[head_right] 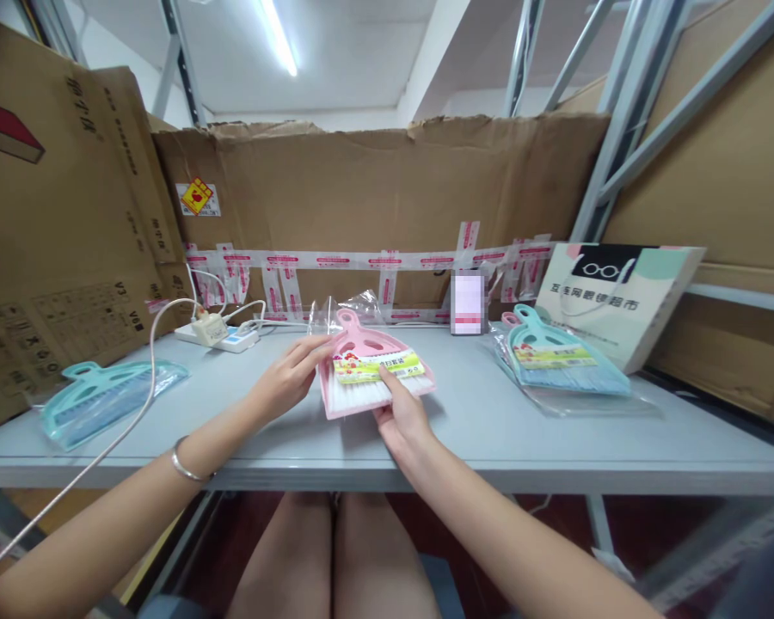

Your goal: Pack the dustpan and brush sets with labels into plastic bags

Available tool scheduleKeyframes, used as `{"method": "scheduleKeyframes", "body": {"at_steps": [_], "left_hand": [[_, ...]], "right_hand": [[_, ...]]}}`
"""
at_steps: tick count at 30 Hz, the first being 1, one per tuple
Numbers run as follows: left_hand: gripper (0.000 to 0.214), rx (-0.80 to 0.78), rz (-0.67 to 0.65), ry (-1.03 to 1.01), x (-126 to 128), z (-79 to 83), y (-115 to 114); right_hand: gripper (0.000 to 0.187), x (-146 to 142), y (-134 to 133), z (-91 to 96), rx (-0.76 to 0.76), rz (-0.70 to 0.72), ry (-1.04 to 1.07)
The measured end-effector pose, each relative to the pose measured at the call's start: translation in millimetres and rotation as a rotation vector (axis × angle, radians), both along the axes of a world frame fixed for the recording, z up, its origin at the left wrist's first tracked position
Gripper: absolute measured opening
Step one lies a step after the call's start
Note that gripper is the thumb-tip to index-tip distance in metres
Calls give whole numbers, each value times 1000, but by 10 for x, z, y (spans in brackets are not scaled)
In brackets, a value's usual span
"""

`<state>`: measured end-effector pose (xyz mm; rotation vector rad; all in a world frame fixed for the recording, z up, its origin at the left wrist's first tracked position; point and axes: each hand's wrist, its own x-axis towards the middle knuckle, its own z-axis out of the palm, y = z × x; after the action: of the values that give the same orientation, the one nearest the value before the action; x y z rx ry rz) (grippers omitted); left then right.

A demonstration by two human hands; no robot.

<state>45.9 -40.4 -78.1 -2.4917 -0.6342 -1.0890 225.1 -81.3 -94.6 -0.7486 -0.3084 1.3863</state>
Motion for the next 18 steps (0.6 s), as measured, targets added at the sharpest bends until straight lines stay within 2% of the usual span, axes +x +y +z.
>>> {"method": "scheduleKeyframes", "body": {"at_steps": [7,11,13,15,16,18], "left_hand": [[51,101,-45,36,-38,25,-99],[52,-12,-164,16,-99,41,-215],[54,-73,-185,-195,-122,71,-251],[55,-199,-77,-623,-127,110,-243],[54,-344,6,-861,-119,128,-226],[52,-839,125,-1219,-75,149,-189]], "right_hand": [[37,-139,-41,29,47,-99,15],[35,-136,-51,40,43,-146,71],[31,-133,-46,29,22,-147,109],[31,-137,-39,12,12,-136,133],[31,-143,-37,5,12,-128,138],[31,-161,-35,-5,25,-115,145]]}}
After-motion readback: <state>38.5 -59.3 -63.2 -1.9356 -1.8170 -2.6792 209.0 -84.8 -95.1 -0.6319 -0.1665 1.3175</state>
